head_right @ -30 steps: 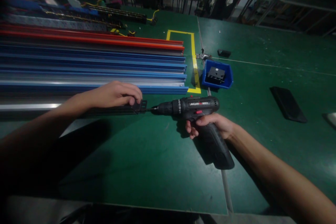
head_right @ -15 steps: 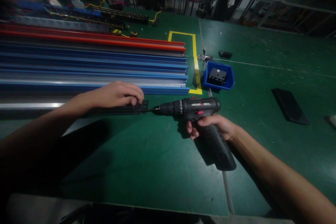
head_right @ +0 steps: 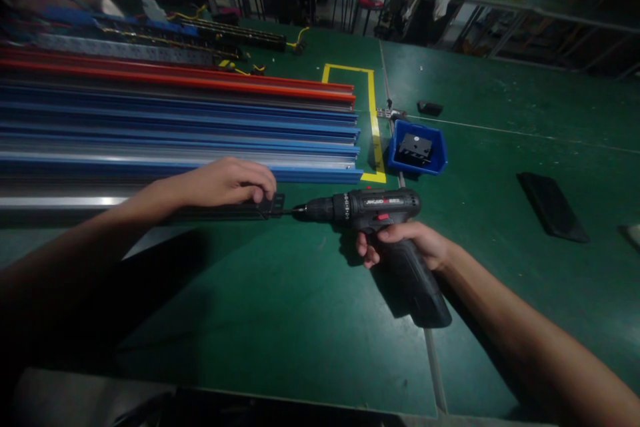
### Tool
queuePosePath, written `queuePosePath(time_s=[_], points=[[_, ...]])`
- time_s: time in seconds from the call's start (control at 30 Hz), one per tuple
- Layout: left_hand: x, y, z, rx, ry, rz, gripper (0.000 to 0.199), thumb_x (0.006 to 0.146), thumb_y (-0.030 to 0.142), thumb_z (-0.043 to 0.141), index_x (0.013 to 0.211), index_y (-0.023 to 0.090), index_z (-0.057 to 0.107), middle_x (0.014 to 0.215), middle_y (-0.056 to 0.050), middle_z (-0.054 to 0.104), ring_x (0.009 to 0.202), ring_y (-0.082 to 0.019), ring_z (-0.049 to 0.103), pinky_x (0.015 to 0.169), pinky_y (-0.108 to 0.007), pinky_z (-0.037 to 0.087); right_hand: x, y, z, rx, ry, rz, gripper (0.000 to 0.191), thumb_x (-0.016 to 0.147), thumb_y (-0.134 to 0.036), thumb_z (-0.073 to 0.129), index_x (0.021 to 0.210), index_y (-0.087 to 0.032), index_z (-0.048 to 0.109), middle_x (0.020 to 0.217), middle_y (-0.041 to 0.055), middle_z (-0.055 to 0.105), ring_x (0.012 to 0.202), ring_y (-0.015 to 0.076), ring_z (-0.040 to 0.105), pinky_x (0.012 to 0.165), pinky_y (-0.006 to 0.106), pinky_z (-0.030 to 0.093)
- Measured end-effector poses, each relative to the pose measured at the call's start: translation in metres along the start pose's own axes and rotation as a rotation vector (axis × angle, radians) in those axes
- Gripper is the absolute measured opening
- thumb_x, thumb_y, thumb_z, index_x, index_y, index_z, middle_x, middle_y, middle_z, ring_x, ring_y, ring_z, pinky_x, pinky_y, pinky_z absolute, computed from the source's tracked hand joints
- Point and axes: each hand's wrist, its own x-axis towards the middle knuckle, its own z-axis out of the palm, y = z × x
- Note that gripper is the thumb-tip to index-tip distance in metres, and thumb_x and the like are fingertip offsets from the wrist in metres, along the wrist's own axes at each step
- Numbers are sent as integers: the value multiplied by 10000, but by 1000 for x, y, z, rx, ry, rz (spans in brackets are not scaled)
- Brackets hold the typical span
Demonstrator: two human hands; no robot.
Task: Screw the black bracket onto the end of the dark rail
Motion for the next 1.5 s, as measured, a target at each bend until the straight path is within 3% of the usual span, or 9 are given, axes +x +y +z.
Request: queuePosePath(time_s=[0.8,1.5], points=[[-1,1,0,-28,-4,-19,198,1012,260,550,948,217,732,996,2,740,911,-129,670,855,-231,453,-1,-1,1,-77,40,23,286,915,-235,700,1119,-44,762,1041,137,745,829,159,705,912,329,600],[0,0,0,-4,-7,-9,214,1008,232,529,938,208,729,980,-10,744,899,-132,674,851,-226,458,0,-2,2,-7,58,31,256,915,-192,699,1106,-32,761,1036,137,749,804,158,708,903,336,608]])
